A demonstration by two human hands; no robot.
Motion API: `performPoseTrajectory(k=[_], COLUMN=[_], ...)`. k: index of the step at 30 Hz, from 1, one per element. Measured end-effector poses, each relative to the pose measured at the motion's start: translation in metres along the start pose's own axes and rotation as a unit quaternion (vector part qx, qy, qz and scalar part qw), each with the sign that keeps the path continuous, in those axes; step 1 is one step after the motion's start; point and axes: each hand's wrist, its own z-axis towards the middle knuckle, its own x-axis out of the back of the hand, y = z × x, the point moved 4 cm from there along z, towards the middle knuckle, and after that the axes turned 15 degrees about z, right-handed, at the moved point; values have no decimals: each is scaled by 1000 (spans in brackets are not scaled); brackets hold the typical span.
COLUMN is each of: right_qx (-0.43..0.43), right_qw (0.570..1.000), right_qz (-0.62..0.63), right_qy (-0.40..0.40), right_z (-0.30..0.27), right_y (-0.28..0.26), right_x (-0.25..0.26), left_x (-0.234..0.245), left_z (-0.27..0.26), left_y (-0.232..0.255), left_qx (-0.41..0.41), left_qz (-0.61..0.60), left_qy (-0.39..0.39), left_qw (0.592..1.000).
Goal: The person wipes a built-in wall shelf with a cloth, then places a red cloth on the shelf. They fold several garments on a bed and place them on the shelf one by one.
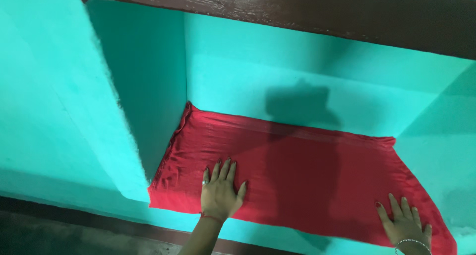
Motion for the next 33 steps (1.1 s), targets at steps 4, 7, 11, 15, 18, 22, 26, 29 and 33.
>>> performPoseTrajectory(k=[4,7,11,15,18,22,26,29,33], right_qx=[4,-20,-16,54,111,187,283,321,346], right_qw=[1000,999,997,991,986,977,951,937,925], right_qz=[-19,21,61,118,122,105,127,141,154], right_qy=[-4,-26,-37,-28,-21,-21,2,17,27], right_z=[-22,-45,-58,-67,-93,-142,-192,-223,-253], right_y=[12,10,-16,-76,-132,-204,-257,-269,-256], right_x=[-2,-3,9,55,92,142,189,220,253], left_x=[11,12,13,48,93,148,189,208,234], left_z=[-5,-6,-7,-13,-20,-32,-47,-73,-111], left_y=[0,-6,-16,-24,-29,-40,-45,-43,-42], left_qx=[-17,-40,-9,-1,-1,62,110,142,193], left_qz=[15,46,96,128,179,195,191,191,192], left_qy=[-110,-172,-172,-173,-153,-134,-110,-104,-102], left_qw=[994,983,980,977,972,970,969,966,957])
